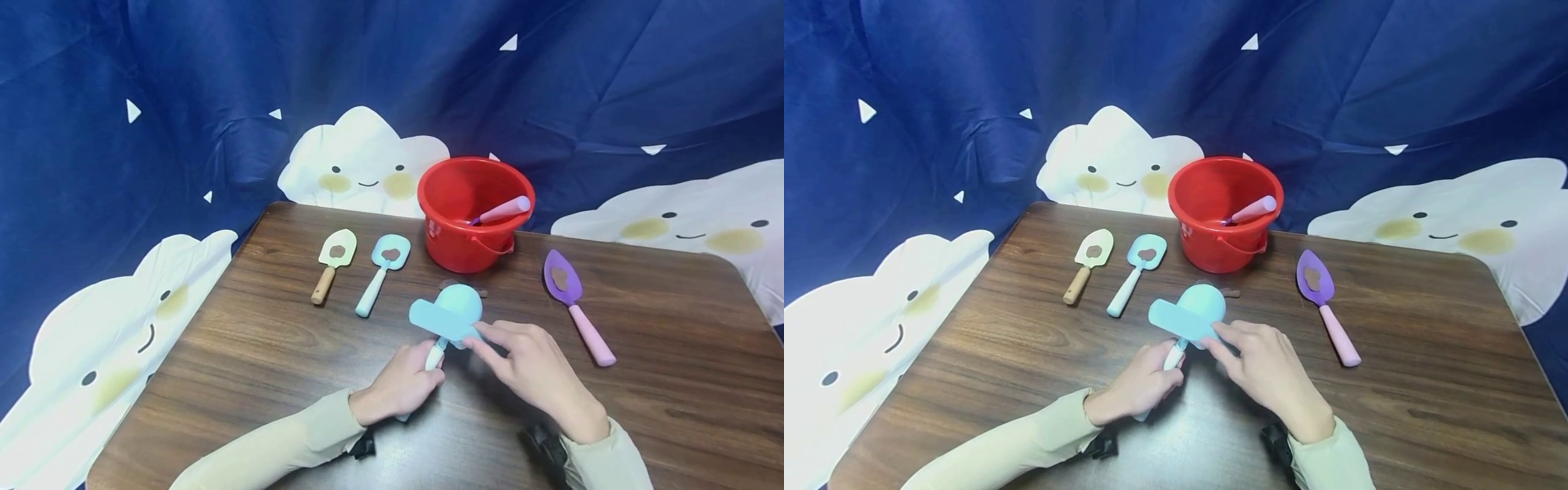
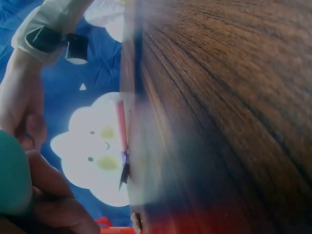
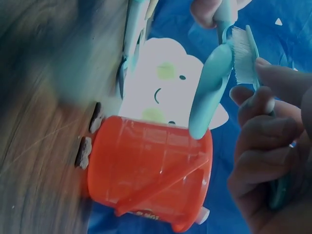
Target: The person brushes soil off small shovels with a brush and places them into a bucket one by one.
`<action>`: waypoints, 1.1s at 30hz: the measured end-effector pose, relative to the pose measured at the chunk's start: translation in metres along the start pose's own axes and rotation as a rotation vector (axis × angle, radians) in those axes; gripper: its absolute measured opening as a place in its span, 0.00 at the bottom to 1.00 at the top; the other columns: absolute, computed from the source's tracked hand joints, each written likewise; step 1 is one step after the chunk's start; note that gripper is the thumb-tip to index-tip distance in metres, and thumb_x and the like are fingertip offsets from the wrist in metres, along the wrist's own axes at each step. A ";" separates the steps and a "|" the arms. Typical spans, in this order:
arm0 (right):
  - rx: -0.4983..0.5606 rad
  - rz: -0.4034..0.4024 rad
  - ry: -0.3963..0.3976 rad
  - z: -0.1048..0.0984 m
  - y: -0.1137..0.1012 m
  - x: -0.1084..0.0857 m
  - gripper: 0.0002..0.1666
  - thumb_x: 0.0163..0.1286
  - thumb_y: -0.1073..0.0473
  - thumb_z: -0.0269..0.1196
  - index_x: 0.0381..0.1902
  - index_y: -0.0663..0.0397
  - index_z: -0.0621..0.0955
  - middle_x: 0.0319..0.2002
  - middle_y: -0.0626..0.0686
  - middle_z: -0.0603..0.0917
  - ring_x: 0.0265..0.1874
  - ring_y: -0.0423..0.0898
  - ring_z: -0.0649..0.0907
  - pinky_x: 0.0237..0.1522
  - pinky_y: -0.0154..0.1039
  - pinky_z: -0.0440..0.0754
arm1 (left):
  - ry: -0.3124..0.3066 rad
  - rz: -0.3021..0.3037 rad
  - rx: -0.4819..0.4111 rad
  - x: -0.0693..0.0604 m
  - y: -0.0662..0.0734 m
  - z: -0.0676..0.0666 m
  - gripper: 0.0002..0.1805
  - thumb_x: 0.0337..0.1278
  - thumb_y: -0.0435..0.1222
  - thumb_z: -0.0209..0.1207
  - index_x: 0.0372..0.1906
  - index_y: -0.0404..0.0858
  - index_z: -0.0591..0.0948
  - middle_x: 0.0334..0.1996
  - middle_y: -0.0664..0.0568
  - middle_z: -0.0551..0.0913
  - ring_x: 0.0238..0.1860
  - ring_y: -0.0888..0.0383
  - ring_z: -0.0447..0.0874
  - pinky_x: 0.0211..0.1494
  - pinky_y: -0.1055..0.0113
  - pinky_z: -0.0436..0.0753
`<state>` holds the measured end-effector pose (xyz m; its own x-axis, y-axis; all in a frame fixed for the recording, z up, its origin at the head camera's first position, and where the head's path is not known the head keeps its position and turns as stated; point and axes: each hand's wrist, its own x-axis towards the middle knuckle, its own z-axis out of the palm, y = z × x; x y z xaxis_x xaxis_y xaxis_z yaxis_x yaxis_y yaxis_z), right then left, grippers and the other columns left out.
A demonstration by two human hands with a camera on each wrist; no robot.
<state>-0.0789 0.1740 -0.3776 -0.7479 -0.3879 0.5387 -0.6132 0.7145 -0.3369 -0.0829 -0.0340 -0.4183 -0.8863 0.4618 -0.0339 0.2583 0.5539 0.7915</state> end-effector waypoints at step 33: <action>0.175 0.049 -0.062 -0.003 0.021 -0.012 0.18 0.53 0.60 0.74 0.44 0.47 0.86 0.23 0.34 0.75 0.21 0.30 0.71 0.22 0.18 0.66 | 0.017 -0.119 -0.424 0.004 0.008 -0.006 0.05 0.48 0.27 0.48 0.25 0.39 0.68 0.08 0.53 0.70 0.06 0.61 0.67 0.09 0.66 0.73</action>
<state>-0.0822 0.1955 -0.3893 -0.7889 -0.3942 0.4714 -0.6065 0.6233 -0.4937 -0.0864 -0.0323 -0.4085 -0.9077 0.3981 -0.1331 -0.0236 0.2680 0.9631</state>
